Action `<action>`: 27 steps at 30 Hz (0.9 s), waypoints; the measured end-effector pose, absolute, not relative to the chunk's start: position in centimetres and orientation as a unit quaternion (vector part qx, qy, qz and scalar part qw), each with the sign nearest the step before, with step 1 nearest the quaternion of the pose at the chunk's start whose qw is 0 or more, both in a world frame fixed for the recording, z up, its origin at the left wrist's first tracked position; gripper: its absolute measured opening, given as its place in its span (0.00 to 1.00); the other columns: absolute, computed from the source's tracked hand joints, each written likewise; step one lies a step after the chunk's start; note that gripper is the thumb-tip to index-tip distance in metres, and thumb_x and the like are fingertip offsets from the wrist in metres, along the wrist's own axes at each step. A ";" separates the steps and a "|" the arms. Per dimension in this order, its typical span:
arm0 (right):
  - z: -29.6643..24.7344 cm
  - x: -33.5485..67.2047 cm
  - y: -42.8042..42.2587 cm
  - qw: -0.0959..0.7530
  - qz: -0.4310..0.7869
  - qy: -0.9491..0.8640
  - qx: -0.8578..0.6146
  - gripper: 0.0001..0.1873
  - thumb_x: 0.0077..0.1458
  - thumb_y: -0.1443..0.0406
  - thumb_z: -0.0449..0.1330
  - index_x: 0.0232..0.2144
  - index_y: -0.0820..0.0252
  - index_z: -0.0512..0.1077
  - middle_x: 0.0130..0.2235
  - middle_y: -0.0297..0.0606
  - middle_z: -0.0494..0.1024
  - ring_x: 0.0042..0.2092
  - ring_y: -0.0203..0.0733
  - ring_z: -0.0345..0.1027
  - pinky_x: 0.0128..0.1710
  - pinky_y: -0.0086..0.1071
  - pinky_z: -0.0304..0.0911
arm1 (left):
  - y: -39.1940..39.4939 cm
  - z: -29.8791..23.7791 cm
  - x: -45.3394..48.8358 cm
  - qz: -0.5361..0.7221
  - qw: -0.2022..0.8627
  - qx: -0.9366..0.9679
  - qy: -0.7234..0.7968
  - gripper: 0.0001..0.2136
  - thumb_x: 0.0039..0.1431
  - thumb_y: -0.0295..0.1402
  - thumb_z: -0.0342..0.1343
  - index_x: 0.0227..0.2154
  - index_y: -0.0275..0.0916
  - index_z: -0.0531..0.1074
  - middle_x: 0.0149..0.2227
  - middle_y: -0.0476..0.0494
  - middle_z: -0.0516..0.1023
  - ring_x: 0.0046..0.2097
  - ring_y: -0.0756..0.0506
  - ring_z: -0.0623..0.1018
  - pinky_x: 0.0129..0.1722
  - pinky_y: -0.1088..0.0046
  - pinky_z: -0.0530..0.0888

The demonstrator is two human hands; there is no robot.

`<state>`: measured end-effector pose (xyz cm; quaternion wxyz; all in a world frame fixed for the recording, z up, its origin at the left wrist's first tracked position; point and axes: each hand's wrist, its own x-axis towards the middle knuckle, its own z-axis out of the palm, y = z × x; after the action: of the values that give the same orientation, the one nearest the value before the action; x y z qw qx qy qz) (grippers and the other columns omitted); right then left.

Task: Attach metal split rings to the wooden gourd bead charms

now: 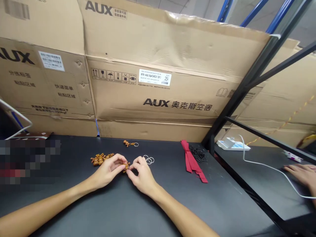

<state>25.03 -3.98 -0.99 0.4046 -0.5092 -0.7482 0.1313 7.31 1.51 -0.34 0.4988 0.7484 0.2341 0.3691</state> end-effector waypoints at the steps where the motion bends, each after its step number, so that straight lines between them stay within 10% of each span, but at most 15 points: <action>1: -1.0 25.0 -4.0 0.403 0.135 -0.750 -0.507 0.03 0.55 0.68 0.59 0.29 0.59 0.72 0.34 0.37 0.66 0.39 0.40 0.61 0.41 0.35 0.61 | 1.5 -0.4 7.3 0.369 0.505 0.745 0.231 0.05 0.61 0.32 0.52 0.38 0.38 0.67 0.37 0.46 0.73 0.42 0.46 0.76 0.46 0.68 0.73; 13: -0.7 26.2 -3.9 0.410 0.261 -0.732 -0.477 0.04 0.56 0.65 0.61 0.29 0.57 0.75 0.36 0.34 0.66 0.40 0.38 0.62 0.42 0.33 0.58 | 1.6 0.1 7.1 0.307 0.316 0.853 0.280 0.10 0.61 0.30 0.49 0.41 0.40 0.74 0.40 0.45 0.77 0.39 0.47 0.76 0.40 0.72 0.71; 27: 0.0 26.3 -4.2 0.407 0.382 -0.685 -0.468 0.12 0.57 0.58 0.58 0.29 0.60 0.74 0.29 0.33 0.74 0.32 0.37 0.66 0.37 0.30 0.62 | 1.3 0.0 7.4 0.304 0.329 0.839 0.309 0.10 0.62 0.37 0.48 0.31 0.38 0.69 0.28 0.49 0.75 0.29 0.49 0.72 0.29 0.75 0.67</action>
<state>26.34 -4.23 -0.01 0.4065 -0.4682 -0.6852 0.3822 7.39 1.25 0.00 0.3291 0.8390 0.3085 0.3043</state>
